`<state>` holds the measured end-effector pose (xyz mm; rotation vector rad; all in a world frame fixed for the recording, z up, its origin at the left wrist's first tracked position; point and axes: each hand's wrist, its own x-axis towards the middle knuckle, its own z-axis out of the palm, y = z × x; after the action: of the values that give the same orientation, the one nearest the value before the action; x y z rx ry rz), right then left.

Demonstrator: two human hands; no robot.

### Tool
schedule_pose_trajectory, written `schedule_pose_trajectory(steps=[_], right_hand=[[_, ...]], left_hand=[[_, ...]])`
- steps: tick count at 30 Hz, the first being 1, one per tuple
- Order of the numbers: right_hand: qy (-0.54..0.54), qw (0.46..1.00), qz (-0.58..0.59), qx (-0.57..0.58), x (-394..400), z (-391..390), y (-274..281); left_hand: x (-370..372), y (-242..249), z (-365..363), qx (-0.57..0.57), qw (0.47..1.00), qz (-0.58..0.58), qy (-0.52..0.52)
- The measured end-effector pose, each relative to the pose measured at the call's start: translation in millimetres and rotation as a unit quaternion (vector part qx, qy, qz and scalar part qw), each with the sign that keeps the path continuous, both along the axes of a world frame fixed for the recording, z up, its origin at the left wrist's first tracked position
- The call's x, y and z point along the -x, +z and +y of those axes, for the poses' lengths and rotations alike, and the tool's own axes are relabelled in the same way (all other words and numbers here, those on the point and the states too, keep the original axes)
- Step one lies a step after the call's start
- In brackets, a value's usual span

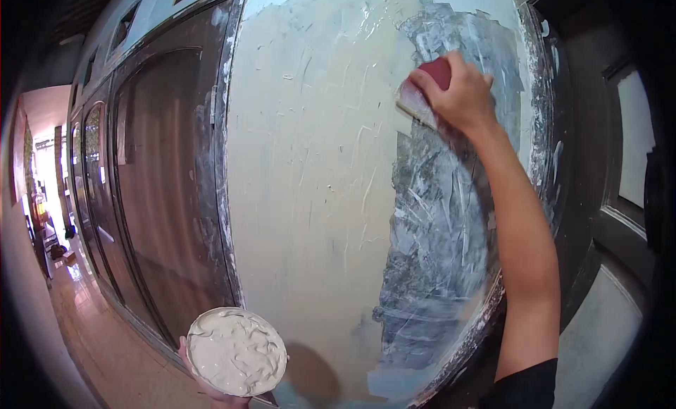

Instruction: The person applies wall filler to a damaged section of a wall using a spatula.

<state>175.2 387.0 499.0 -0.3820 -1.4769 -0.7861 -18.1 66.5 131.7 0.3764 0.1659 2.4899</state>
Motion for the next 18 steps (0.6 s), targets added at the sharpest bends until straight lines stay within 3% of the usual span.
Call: schedule_pose_trajectory(steps=[4, 6, 7, 12, 15, 18], right_hand=[[-0.029, 0.997, -0.069, -0.010, 7, -3, -11], [-0.052, 0.998, 0.042, 0.017, 6, -2, 7], [-0.032, 0.993, 0.066, 0.093, -2, -9, 15], [0.011, 0.988, 0.135, 0.072, -13, 2, -4], [0.256, 0.963, 0.061, 0.062, -9, -24, -41], [0.124, 0.988, -0.058, -0.078, -13, -76, -80]], left_hand=[[8, -6, -7, 0.002, 1.000, 0.007, 0.007], [6, -1, -15, 0.008, 0.997, 0.070, -0.028], [8, -2, -18, 0.011, 0.998, 0.048, -0.026], [26, -21, -30, 0.026, 1.000, -0.016, 0.007], [31, -22, -32, 0.012, 1.000, 0.006, -0.028], [28, -11, -25, 0.007, 0.998, 0.038, -0.057]])
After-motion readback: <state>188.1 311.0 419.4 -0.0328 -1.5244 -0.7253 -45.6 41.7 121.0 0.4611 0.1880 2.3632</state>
